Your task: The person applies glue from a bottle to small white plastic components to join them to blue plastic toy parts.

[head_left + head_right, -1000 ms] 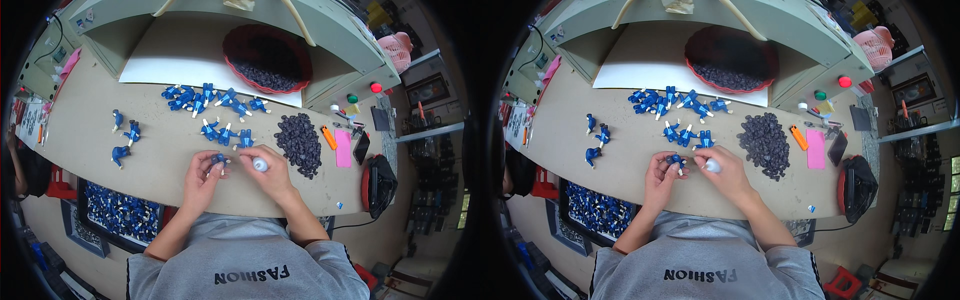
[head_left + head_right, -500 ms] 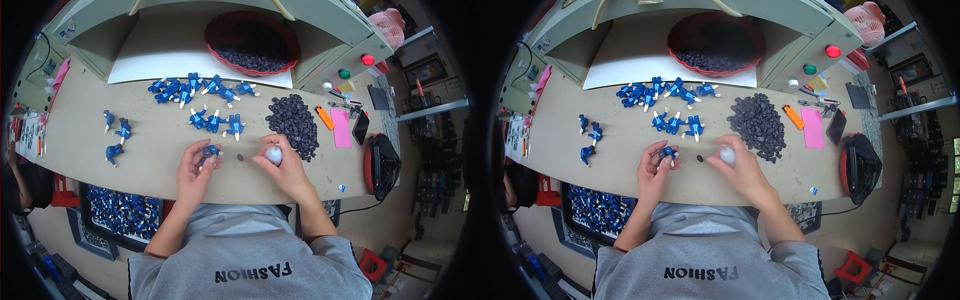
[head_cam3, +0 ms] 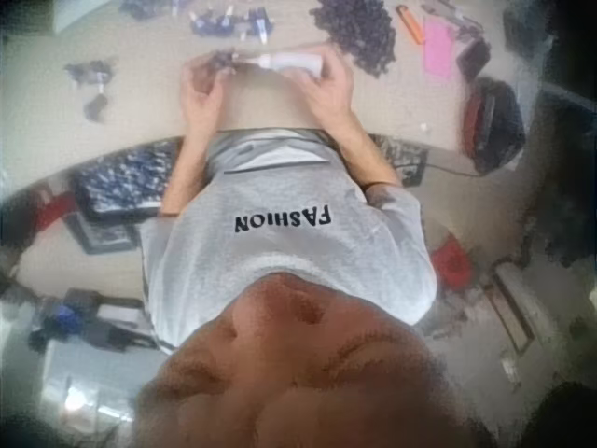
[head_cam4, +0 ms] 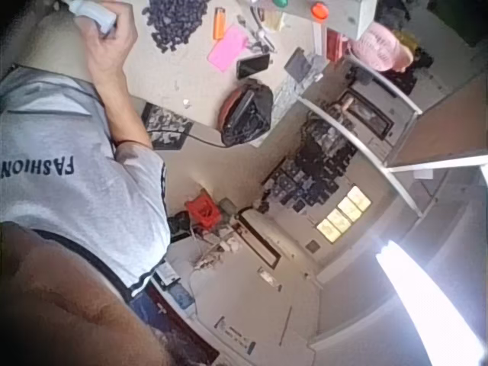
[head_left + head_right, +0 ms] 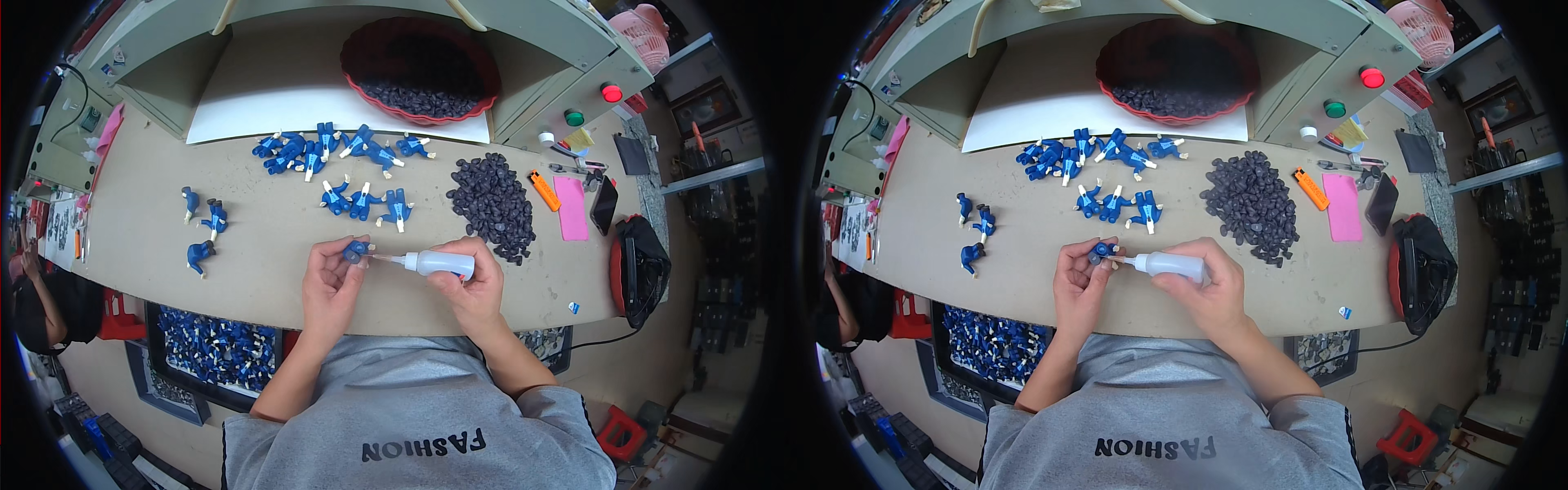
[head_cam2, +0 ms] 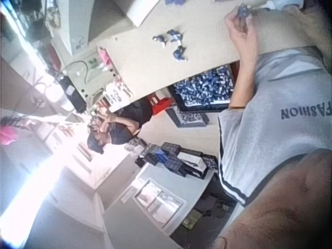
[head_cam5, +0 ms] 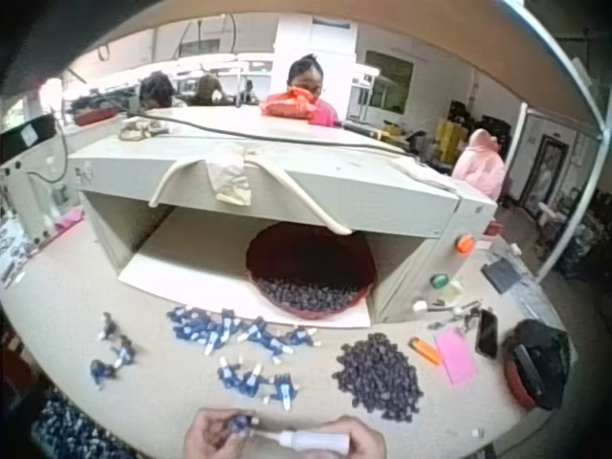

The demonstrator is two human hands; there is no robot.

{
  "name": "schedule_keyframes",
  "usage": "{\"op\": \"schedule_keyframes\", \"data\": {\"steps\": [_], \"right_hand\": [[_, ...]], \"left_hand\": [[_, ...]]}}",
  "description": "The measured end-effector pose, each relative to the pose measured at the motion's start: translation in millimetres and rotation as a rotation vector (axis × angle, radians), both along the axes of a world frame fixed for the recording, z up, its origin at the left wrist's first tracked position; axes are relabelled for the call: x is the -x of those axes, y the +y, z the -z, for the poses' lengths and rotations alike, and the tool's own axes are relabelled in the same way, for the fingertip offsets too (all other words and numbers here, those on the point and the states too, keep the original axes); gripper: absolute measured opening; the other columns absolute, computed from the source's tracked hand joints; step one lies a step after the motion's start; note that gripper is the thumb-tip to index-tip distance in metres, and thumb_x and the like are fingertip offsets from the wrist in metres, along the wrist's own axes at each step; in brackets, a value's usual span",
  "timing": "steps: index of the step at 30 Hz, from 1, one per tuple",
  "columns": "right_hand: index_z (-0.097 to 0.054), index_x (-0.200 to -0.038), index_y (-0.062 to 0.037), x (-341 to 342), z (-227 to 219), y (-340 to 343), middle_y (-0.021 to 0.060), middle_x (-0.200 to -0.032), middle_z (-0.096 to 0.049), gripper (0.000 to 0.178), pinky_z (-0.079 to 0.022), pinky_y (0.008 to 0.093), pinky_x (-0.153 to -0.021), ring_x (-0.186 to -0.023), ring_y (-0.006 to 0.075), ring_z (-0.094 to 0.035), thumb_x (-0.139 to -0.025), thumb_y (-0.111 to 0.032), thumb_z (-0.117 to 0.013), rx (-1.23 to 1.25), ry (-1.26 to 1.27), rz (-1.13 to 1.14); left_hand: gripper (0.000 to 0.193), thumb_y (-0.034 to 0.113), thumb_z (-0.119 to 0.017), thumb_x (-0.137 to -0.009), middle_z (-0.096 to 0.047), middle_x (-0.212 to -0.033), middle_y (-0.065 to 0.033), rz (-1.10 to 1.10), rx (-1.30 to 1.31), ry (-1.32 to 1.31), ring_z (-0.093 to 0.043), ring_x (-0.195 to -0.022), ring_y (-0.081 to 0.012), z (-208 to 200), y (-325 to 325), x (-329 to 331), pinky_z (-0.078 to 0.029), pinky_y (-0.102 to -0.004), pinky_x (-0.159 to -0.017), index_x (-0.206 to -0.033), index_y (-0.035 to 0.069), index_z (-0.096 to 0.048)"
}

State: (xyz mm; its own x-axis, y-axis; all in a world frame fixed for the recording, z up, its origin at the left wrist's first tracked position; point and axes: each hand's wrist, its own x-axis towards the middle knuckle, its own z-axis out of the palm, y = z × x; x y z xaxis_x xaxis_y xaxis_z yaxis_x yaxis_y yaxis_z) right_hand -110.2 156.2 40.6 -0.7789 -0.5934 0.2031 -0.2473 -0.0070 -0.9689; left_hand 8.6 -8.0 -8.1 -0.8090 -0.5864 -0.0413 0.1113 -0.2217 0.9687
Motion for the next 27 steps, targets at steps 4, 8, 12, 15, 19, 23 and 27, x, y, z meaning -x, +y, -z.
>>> {"op": "schedule_keyframes", "data": {"steps": [4,8,12,15,19,23,27], "right_hand": [[-0.065,-0.096,-0.0026,5,-5,-7,0.0107,-0.082,-0.066,0.035,-0.050,0.0285,-0.061,-0.069,0.0186,-0.063,-0.071,-0.014,-0.087,0.000,0.359,0.039],[-0.065,-0.094,-0.0021,5,-3,-10,0.0108,-0.078,-0.065,0.041,-0.049,0.0304,-0.056,-0.065,0.0219,-0.062,-0.066,-0.018,-0.091,-0.036,0.460,0.008],[-0.065,-0.094,-0.0017,4,-4,-13,0.0104,-0.077,-0.065,0.044,-0.049,0.0317,-0.055,-0.064,0.0233,-0.061,-0.064,-0.021,-0.091,-0.058,0.534,0.005],[-0.065,-0.094,-0.0016,5,-4,-14,0.0097,-0.077,-0.065,0.044,-0.049,0.0319,-0.055,-0.064,0.0232,-0.061,-0.064,-0.021,-0.091,-0.057,0.546,0.004],[-0.066,-0.093,-0.0015,4,-6,-15,0.0091,-0.078,-0.066,0.043,-0.049,0.0319,-0.055,-0.064,0.0228,-0.061,-0.064,-0.021,-0.091,-0.067,0.547,0.001],[-0.066,-0.093,-0.0015,3,-5,-15,0.0091,-0.078,-0.066,0.043,-0.049,0.0320,-0.055,-0.064,0.0229,-0.061,-0.064,-0.020,-0.091,-0.062,0.546,0.000],[-0.065,-0.093,-0.0013,4,-5,-17,0.0090,-0.078,-0.065,0.043,-0.049,0.0324,-0.055,-0.064,0.0232,-0.060,-0.064,-0.020,-0.091,-0.062,0.559,0.000]], "left_hand": [[0.025,-0.003,-0.056,-0.095,-0.061,-0.126,-0.0191,-0.021,0.016,-0.035,-0.063,-0.110,-0.0211,-2,1,1,-0.050,-0.0329,-0.097,-0.118,0.000,-0.045],[0.025,-0.004,-0.056,-0.095,-0.061,-0.125,-0.0190,-0.028,0.019,-0.017,-0.063,-0.111,-0.0217,-2,1,1,-0.050,-0.0322,-0.096,-0.118,0.000,-0.045],[0.025,-0.004,-0.056,-0.095,-0.060,-0.125,-0.0187,-0.031,-0.004,-0.036,-0.063,-0.110,-0.0203,-2,1,2,-0.050,-0.0314,-0.096,-0.117,0.000,-0.045],[0.025,-0.005,-0.056,-0.095,-0.060,-0.125,-0.0187,-0.029,-0.001,-0.037,-0.063,-0.110,-0.0203,-2,1,2,-0.050,-0.0314,-0.096,-0.117,0.000,-0.045],[0.024,-0.005,-0.056,-0.095,-0.060,-0.125,-0.0188,-0.031,-0.004,-0.032,-0.063,-0.110,-0.0203,-4,1,2,-0.050,-0.0313,-0.096,-0.116,0.000,-0.045],[0.025,-0.005,-0.056,-0.095,-0.060,-0.125,-0.0186,-0.030,-0.002,-0.024,-0.063,-0.110,-0.0201,-2,1,2,-0.050,-0.0309,-0.096,-0.117,0.000,-0.045],[0.025,-0.005,-0.056,-0.095,-0.060,-0.125,-0.0185,-0.028,0.006,-0.027,-0.063,-0.110,-0.0200,-2,1,2,-0.050,-0.0310,-0.096,-0.117,0.000,-0.045]]}}
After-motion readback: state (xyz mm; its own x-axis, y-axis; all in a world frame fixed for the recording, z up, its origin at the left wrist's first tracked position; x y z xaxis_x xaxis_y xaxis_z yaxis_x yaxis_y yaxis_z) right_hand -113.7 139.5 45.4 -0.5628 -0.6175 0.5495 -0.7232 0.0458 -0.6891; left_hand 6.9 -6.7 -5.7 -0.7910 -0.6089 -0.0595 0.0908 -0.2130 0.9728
